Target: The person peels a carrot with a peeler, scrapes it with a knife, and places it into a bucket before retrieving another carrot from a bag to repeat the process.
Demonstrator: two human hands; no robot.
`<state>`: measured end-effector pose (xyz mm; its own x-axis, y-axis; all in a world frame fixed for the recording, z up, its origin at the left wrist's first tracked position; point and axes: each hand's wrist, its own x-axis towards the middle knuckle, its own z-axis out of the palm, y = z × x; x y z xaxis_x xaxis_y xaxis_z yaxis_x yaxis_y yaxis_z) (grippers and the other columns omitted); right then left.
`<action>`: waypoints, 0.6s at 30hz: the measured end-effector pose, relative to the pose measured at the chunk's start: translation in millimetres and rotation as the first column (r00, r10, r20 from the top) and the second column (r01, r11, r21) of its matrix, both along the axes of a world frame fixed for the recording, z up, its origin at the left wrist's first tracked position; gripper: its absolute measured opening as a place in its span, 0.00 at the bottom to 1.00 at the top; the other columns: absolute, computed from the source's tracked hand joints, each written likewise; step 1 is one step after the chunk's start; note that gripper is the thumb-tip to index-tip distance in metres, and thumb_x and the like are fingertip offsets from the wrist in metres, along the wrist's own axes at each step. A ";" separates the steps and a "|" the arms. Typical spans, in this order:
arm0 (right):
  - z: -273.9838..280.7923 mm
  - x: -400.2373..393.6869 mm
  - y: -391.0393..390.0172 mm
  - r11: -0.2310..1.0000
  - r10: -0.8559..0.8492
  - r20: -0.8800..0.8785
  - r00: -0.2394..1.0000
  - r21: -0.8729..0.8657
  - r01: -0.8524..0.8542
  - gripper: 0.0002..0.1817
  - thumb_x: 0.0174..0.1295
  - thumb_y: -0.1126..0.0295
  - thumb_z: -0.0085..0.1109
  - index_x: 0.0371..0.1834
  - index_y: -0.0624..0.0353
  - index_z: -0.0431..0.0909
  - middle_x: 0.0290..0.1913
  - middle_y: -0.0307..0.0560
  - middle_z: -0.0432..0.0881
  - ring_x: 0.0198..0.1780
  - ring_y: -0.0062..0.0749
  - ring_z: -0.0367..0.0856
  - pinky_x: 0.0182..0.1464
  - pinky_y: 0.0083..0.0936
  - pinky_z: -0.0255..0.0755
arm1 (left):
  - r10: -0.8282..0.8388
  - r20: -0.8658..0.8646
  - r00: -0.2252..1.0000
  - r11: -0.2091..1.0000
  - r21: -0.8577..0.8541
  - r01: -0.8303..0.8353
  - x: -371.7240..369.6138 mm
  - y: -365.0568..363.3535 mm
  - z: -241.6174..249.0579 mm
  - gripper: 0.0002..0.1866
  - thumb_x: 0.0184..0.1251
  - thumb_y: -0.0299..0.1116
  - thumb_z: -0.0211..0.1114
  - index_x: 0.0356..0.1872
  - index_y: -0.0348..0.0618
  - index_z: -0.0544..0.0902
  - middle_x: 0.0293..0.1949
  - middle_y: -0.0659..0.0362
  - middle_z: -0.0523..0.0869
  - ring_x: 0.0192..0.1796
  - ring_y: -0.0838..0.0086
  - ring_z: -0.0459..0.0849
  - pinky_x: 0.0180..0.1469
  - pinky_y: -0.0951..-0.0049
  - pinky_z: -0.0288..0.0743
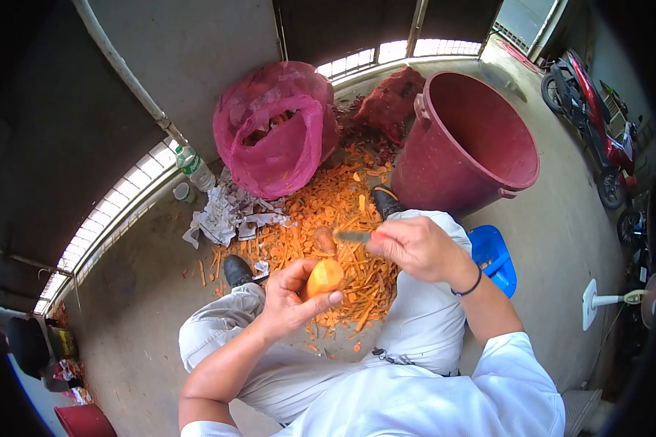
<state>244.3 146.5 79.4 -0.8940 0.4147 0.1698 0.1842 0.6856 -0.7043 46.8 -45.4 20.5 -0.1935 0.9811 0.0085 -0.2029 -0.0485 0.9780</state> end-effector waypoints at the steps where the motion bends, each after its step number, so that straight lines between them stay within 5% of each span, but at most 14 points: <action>1: 4.1 0.4 -7.0 0.999 0.044 0.008 0.999 0.028 -0.044 0.14 0.72 0.58 0.63 0.37 0.56 0.87 0.32 0.50 0.87 0.33 0.49 0.87 0.34 0.38 0.80 | 0.006 -0.011 1.000 1.000 -0.025 -0.007 -2.5 1.2 -5.2 0.20 0.61 0.26 0.80 0.51 0.34 0.82 0.43 0.61 0.89 0.45 0.80 0.86 0.51 0.77 0.80; 2: 3.1 -0.6 -15.7 0.996 0.088 -0.101 0.991 0.021 -0.086 0.15 0.71 0.56 0.65 0.35 0.57 0.86 0.30 0.48 0.85 0.30 0.47 0.86 0.31 0.39 0.78 | 0.009 -0.023 1.000 0.999 -0.048 -0.010 -4.0 2.7 -8.2 0.21 0.62 0.27 0.80 0.53 0.34 0.82 0.45 0.62 0.89 0.48 0.82 0.85 0.53 0.78 0.79; 6: 6.7 -3.6 -30.8 0.957 0.194 -0.042 0.980 0.227 -0.180 0.18 0.68 0.52 0.67 0.31 0.56 0.83 0.23 0.46 0.79 0.23 0.44 0.82 0.23 0.39 0.74 | 0.003 -0.156 0.988 1.000 0.007 -0.002 -2.7 5.2 -10.1 0.22 0.61 0.27 0.80 0.55 0.35 0.82 0.45 0.62 0.89 0.47 0.82 0.85 0.53 0.77 0.79; 16: 12.8 -4.2 -41.2 0.940 0.221 -0.069 0.973 0.280 -0.194 0.19 0.64 0.54 0.73 0.27 0.57 0.79 0.21 0.43 0.75 0.22 0.40 0.81 0.23 0.39 0.71 | 0.022 -0.356 0.934 0.999 0.037 -0.010 -1.3 3.1 -15.4 0.26 0.53 0.32 0.85 0.53 0.36 0.84 0.38 0.61 0.91 0.38 0.80 0.88 0.44 0.76 0.82; 18: 13.9 -3.2 -40.0 0.929 0.242 0.002 0.970 0.287 -0.233 0.20 0.70 0.52 0.65 0.29 0.57 0.80 0.20 0.47 0.78 0.24 0.42 0.84 0.24 0.38 0.75 | 0.024 -0.388 0.921 0.999 0.042 -0.008 -3.3 3.2 -10.3 0.26 0.53 0.32 0.85 0.52 0.36 0.85 0.38 0.60 0.91 0.38 0.80 0.88 0.43 0.76 0.82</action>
<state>241.1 106.4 93.4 -0.9524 0.1216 0.2797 -0.0283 0.8779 -0.4780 43.5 -42.2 10.2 -0.1829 0.9752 0.1245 0.1934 -0.0884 0.9771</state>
